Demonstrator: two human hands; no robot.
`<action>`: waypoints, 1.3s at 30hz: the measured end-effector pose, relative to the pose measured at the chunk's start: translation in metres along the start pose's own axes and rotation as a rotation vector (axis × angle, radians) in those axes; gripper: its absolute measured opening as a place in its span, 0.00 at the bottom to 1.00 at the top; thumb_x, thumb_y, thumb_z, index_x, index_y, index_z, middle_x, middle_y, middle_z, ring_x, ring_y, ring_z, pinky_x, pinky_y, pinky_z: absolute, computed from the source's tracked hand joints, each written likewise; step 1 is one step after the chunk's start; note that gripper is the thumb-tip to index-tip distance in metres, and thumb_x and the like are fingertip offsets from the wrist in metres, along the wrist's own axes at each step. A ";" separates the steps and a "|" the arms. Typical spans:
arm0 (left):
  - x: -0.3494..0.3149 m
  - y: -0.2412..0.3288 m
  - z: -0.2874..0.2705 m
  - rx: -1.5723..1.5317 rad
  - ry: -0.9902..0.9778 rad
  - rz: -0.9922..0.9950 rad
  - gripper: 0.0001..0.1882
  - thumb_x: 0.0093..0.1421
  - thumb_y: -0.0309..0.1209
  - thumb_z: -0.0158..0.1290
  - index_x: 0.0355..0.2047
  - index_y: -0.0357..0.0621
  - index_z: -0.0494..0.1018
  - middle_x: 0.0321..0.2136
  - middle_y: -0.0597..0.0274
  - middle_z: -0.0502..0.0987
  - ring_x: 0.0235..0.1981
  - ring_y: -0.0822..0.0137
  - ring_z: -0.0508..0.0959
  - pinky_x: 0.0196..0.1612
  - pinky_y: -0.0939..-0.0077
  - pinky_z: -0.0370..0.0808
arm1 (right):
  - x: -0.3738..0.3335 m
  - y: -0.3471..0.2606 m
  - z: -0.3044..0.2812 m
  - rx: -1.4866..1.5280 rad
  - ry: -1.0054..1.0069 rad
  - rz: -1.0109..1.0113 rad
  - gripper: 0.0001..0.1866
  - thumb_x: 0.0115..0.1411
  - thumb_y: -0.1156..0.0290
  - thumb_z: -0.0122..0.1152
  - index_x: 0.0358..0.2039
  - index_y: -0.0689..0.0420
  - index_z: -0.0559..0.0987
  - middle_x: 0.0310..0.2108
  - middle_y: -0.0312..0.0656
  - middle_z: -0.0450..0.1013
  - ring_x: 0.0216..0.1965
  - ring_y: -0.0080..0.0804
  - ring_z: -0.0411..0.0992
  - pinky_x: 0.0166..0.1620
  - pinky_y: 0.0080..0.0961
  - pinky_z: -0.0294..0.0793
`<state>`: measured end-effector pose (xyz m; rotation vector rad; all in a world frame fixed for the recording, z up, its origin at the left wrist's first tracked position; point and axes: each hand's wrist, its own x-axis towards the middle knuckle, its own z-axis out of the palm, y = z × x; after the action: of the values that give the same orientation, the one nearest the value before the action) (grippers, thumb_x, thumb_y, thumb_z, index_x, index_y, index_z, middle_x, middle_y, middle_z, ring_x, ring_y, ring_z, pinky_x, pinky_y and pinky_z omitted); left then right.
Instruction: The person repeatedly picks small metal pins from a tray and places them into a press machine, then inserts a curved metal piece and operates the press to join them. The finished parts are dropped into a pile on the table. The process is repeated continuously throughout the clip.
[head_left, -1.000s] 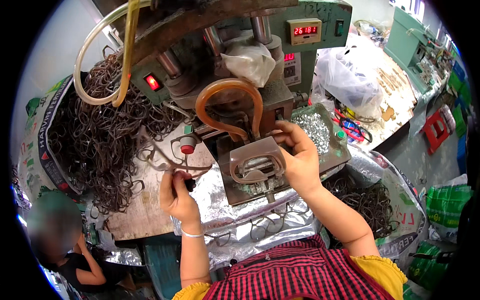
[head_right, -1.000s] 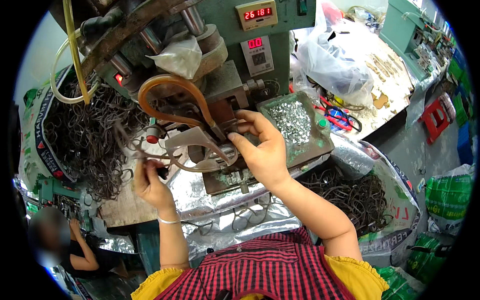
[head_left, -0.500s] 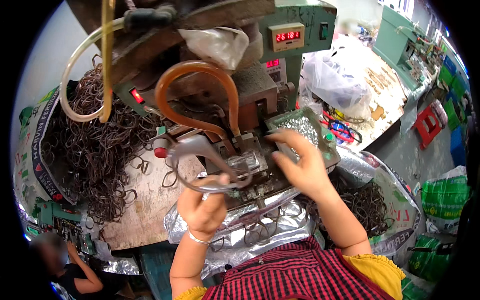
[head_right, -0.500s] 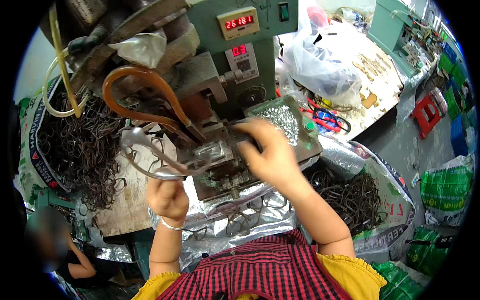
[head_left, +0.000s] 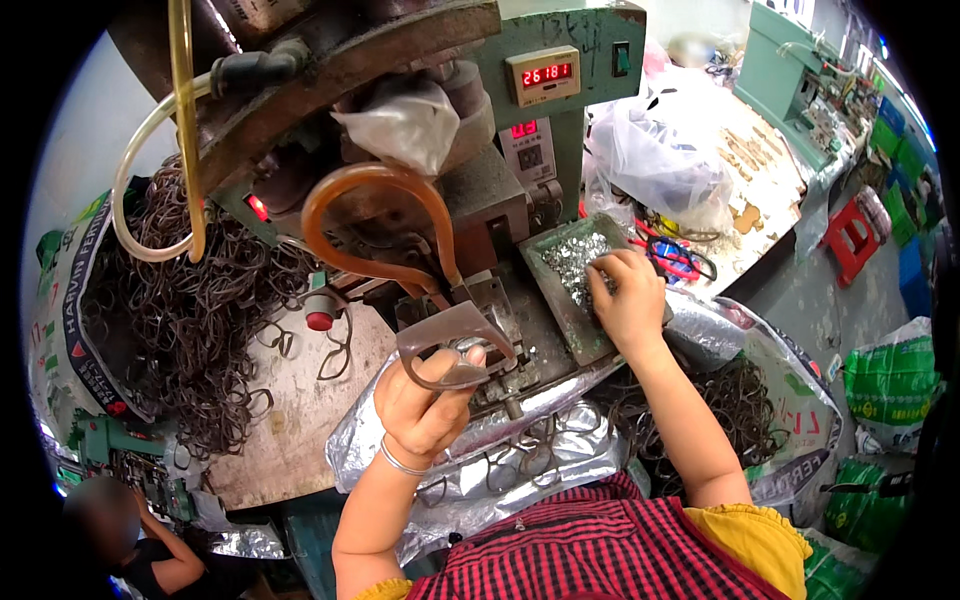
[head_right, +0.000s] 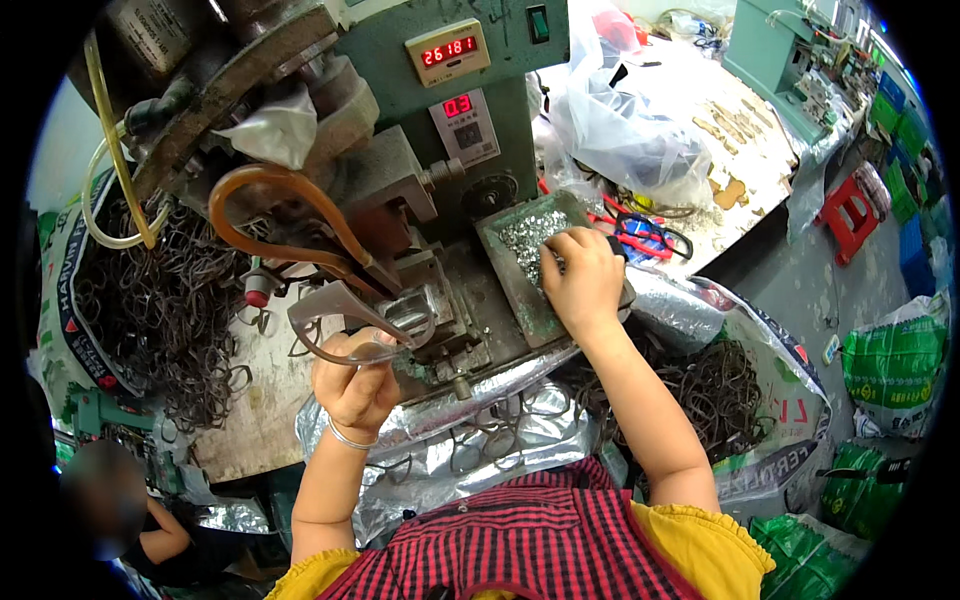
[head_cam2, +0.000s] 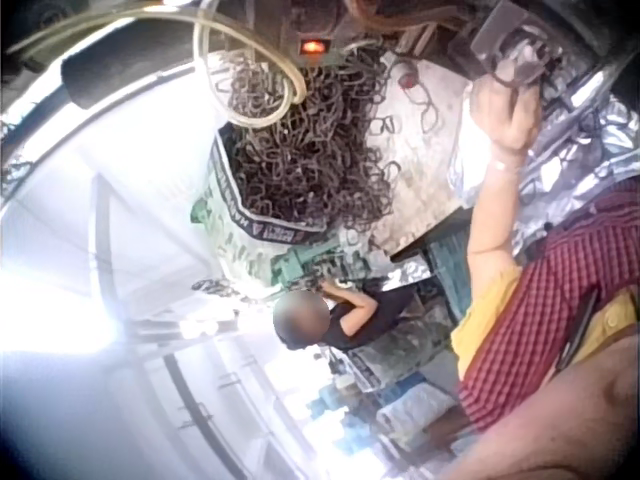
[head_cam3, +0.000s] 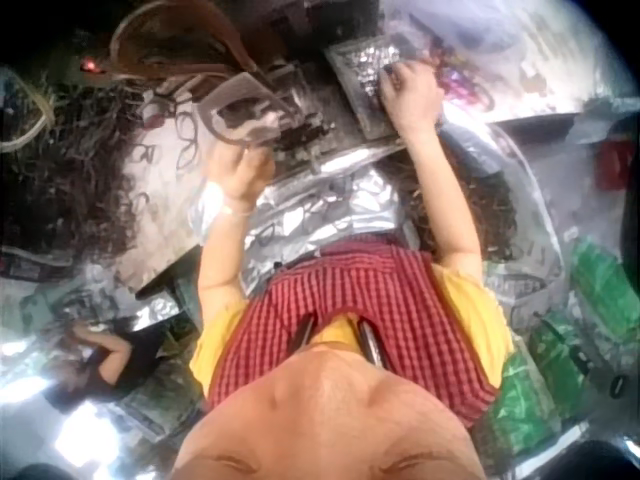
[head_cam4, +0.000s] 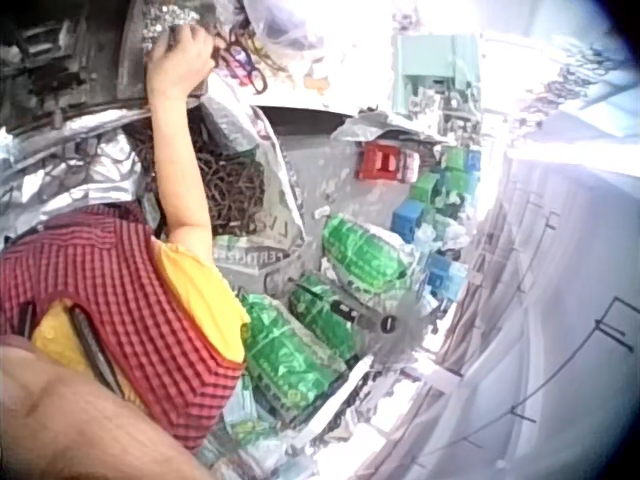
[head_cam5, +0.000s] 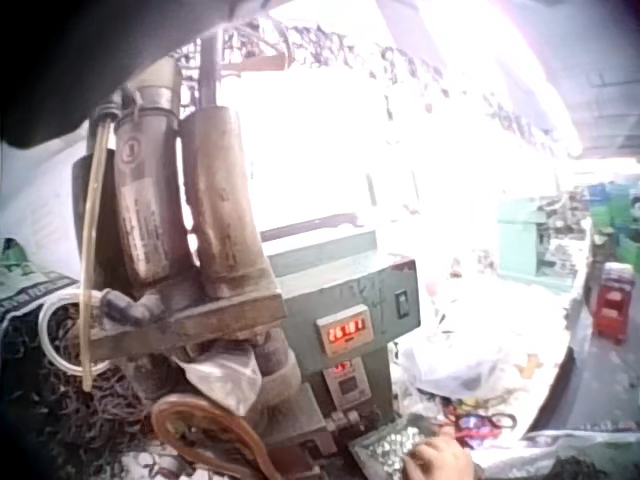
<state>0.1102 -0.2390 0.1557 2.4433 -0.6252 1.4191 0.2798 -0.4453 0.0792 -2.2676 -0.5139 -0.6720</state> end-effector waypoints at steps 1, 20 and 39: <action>-0.001 -0.001 0.001 -0.017 0.011 0.017 0.13 0.49 0.12 0.53 0.33 0.41 0.74 0.31 0.53 0.81 0.23 0.62 0.76 0.22 0.74 0.69 | 0.003 0.001 0.006 0.021 0.059 -0.078 0.04 0.51 0.69 0.65 0.26 0.54 0.82 0.31 0.37 0.77 0.38 0.41 0.74 0.40 0.39 0.72; -0.148 -0.177 -0.152 0.723 -0.159 -0.878 0.15 0.60 0.26 0.49 0.47 0.38 0.76 0.45 0.52 0.77 0.46 0.50 0.76 0.48 0.63 0.72 | -0.011 0.002 0.016 0.968 0.023 0.542 0.06 0.60 0.73 0.64 0.36 0.62 0.82 0.31 0.32 0.77 0.34 0.17 0.71 0.39 0.15 0.69; -0.136 -0.129 -0.101 -0.208 0.294 -1.370 0.08 0.67 0.32 0.50 0.42 0.42 0.73 0.26 0.69 0.76 0.22 0.82 0.69 0.25 0.89 0.64 | -0.048 -0.006 -0.074 0.424 -0.016 0.144 0.07 0.53 0.82 0.60 0.33 0.61 0.82 0.33 0.45 0.77 0.37 0.39 0.76 0.43 0.30 0.72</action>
<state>0.0360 -0.0517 0.0881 1.6710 0.8057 0.9261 0.2157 -0.5026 0.0990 -1.8897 -0.4469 -0.4255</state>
